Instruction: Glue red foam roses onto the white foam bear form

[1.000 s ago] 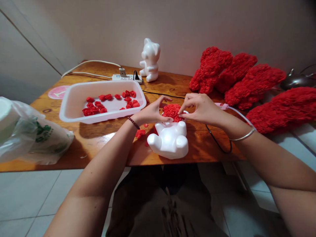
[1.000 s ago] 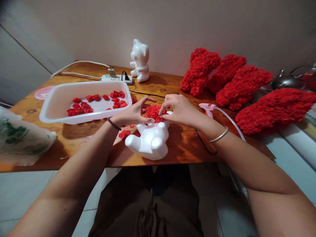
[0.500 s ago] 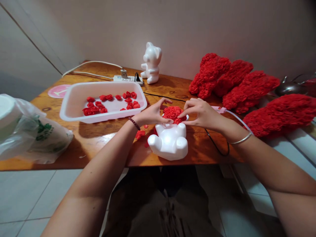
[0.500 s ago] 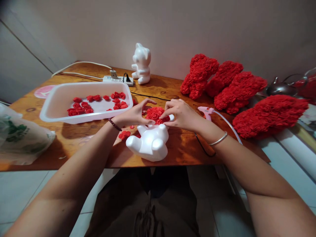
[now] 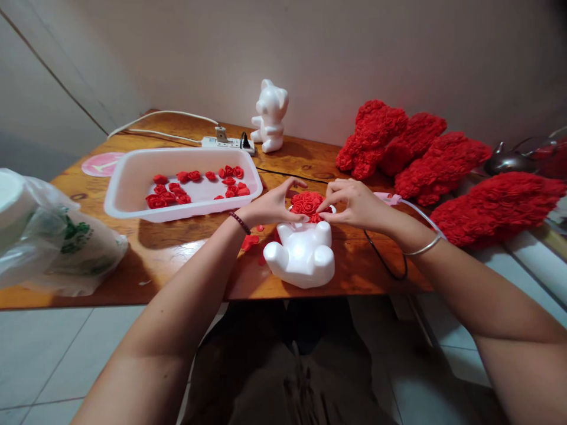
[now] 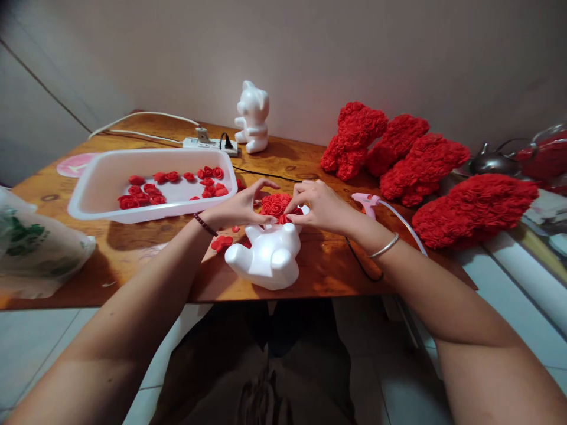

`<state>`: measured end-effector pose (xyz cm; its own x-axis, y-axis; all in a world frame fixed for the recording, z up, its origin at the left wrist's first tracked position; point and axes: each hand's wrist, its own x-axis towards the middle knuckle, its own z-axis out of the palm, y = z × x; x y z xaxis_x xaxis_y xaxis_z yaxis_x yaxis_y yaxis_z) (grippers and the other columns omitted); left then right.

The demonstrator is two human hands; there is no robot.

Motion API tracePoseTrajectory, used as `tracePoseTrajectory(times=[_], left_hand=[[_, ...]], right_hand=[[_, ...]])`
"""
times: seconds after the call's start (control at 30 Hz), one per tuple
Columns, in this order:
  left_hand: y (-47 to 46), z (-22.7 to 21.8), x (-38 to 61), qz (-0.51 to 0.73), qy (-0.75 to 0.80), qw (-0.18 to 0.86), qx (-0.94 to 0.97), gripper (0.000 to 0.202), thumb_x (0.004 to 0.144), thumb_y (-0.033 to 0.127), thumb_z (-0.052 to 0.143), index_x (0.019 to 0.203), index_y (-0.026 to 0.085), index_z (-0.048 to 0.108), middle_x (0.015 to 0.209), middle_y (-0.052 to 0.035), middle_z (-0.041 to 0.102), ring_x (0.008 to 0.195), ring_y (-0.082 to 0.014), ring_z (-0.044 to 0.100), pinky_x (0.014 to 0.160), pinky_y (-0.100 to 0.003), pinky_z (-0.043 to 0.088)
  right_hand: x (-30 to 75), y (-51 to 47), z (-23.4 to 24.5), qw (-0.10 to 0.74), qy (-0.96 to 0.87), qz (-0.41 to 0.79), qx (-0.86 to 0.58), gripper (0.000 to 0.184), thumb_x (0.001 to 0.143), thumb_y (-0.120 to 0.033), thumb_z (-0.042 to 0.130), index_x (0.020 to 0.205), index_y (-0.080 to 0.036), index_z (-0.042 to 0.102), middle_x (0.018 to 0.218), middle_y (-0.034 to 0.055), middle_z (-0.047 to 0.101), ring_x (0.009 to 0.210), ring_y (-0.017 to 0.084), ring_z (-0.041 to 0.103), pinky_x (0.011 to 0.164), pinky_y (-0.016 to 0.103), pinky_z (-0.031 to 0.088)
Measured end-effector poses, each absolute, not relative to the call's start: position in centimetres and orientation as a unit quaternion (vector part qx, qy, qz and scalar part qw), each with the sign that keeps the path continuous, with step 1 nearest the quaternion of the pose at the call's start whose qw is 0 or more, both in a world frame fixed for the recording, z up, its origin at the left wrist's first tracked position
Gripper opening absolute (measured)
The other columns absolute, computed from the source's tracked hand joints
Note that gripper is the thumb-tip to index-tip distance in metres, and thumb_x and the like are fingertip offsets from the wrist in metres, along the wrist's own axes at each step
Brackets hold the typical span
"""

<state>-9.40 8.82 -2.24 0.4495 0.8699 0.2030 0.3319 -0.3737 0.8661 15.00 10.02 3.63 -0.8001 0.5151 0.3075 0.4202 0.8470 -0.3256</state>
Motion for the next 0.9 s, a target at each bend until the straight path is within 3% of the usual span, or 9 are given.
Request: tracePoseTrajectory(times=[0.2, 0.57, 0.9], left_hand=[[8.7, -2.2, -9.5, 0.345, 0.407, 0.379, 0.756, 0.071, 0.067, 0.035, 0.085, 0.129, 0.021, 0.053, 0.119, -0.0086, 0.064, 0.124, -0.0290, 0.058, 0.110, -0.043, 0.045], [8.5, -2.0, -9.4, 0.338, 0.409, 0.394, 0.750, 0.073, 0.068, 0.036, 0.085, 0.130, 0.021, 0.051, 0.122, -0.0103, 0.063, 0.122, -0.0301, 0.060, 0.106, -0.044, 0.049], [8.4, -1.7, -9.6, 0.320, 0.423, 0.366, 0.765, 0.074, 0.069, 0.036, 0.083, 0.133, 0.020, 0.049, 0.128, -0.0094, 0.060, 0.123, -0.0277, 0.058, 0.108, -0.040, 0.046]], right_hand=[[14.8, 9.4, 3.6, 0.255, -0.918, 0.126, -0.277, 0.003, 0.080, -0.024, 0.077, 0.080, -0.022, 0.079, 0.079, 0.0014, 0.059, 0.071, 0.014, 0.054, 0.070, 0.030, 0.040], [15.7, 9.7, 2.8, 0.218, -0.941, 0.065, -0.252, 0.009, 0.083, -0.031, 0.079, 0.090, -0.028, 0.083, 0.086, 0.0026, 0.064, 0.081, 0.016, 0.057, 0.080, 0.033, 0.035], [14.9, 9.9, 2.6, 0.193, -0.946, 0.003, -0.259, 0.008, 0.085, -0.033, 0.080, 0.086, -0.026, 0.082, 0.084, 0.0026, 0.065, 0.081, 0.016, 0.055, 0.080, 0.034, 0.031]])
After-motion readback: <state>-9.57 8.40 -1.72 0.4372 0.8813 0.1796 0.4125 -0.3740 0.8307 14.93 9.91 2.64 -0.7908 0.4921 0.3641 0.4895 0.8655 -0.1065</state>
